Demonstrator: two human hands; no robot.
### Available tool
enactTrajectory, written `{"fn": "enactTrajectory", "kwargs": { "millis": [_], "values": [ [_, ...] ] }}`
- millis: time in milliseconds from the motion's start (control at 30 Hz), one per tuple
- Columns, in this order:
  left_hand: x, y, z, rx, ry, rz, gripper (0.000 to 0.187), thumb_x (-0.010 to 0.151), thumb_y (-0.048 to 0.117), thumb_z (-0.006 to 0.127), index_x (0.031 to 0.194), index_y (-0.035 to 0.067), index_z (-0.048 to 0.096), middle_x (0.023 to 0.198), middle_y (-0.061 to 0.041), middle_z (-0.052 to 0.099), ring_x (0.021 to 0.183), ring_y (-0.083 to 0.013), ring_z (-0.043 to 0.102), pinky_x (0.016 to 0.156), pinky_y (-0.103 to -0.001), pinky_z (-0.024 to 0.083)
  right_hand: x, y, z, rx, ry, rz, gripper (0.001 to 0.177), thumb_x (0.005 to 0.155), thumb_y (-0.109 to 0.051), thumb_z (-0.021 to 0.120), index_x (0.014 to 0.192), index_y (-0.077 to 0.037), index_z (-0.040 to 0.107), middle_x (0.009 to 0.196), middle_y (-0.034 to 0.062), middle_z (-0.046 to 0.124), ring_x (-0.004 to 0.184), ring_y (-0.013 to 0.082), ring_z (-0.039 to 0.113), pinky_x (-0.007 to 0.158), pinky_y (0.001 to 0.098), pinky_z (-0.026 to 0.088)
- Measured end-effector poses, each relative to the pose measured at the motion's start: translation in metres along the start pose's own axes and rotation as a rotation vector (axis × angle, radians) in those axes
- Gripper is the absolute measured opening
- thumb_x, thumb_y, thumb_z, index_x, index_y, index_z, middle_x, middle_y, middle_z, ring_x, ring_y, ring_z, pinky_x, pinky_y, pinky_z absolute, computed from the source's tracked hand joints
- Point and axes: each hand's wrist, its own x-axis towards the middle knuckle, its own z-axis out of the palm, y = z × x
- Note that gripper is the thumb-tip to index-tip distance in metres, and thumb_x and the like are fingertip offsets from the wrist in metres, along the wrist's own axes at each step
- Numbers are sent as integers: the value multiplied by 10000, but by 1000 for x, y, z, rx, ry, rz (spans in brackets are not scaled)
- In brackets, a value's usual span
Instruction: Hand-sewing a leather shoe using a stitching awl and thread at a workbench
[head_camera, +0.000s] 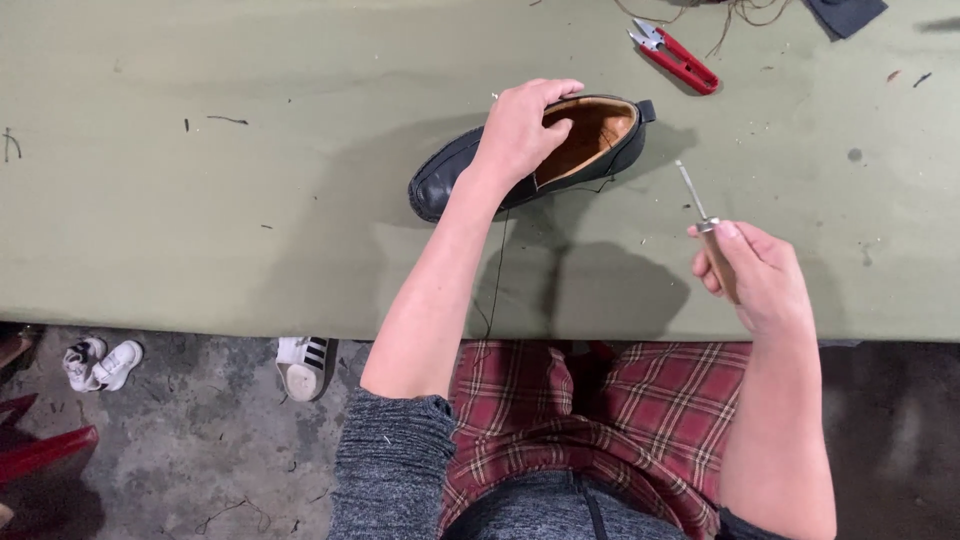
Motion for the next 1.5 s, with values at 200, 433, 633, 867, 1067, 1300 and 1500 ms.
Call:
{"fn": "enactTrajectory", "kwargs": {
  "millis": [200, 433, 633, 867, 1067, 1300, 1500],
  "values": [
    [-4, 5, -5, 56, 66, 96, 325, 796, 131, 617, 1115, 180, 659, 1164, 1, 733, 888, -197, 654, 790, -338, 476, 38, 36, 2, -321, 259, -172, 318, 1095, -277, 643, 1294, -30, 672, 1074, 85, 730, 959, 200, 663, 892, 364, 528],
    [-7, -5, 7, 74, 84, 0, 330, 778, 124, 600, 1078, 169, 730, 1001, -5, 791, 879, -209, 711, 786, -354, 522, 91, 77, 22, -930, 513, -563, 262, 1026, -311, 758, 1195, -111, 767, 991, 115, 749, 848, 346, 655, 761, 462, 477],
    [-20, -4, 23, 183, 267, 153, 269, 815, 128, 645, 1071, 172, 715, 1071, 16, 777, 958, -208, 726, 885, -414, 488, 68, 28, 55, -735, 487, -729, 413, 939, -422, 848, 1211, -119, 779, 1139, 109, 701, 1032, 316, 614, 839, 471, 409],
    [-40, -16, 47, 348, 483, 335, 402, 831, 213, 766, 1209, 308, 669, 1149, 98, 696, 1105, -149, 687, 1019, -388, 502, 88, 47, 88, -230, 394, -948, 74, 963, -161, 856, 975, -188, 789, 881, -4, 689, 760, 203, 689, 779, 326, 539],
    [-53, -2, 47, 363, 502, 385, 364, 864, 182, 775, 1209, 259, 689, 1165, 40, 697, 1136, -182, 677, 1043, -404, 498, 21, 30, 53, 203, 68, -514, 83, 1059, -105, 650, 1046, -41, 702, 863, 38, 659, 817, 77, 578, 733, 218, 441],
    [-40, 17, 22, 335, 332, 265, 344, 822, 142, 720, 1159, 203, 705, 1166, 45, 754, 1107, -163, 700, 953, -389, 441, 2, -23, 45, 46, 55, -335, 75, 998, -160, 612, 946, -144, 664, 1071, -9, 723, 865, 64, 583, 757, 247, 447],
    [-14, 12, 0, 116, 31, 58, 400, 776, 138, 569, 1154, 157, 699, 1116, -29, 774, 974, -243, 693, 826, -361, 517, 2, -94, 51, 94, -35, -311, 115, 960, -194, 592, 1011, -137, 678, 1084, -22, 764, 837, 41, 652, 753, 213, 506]
  ]
}}
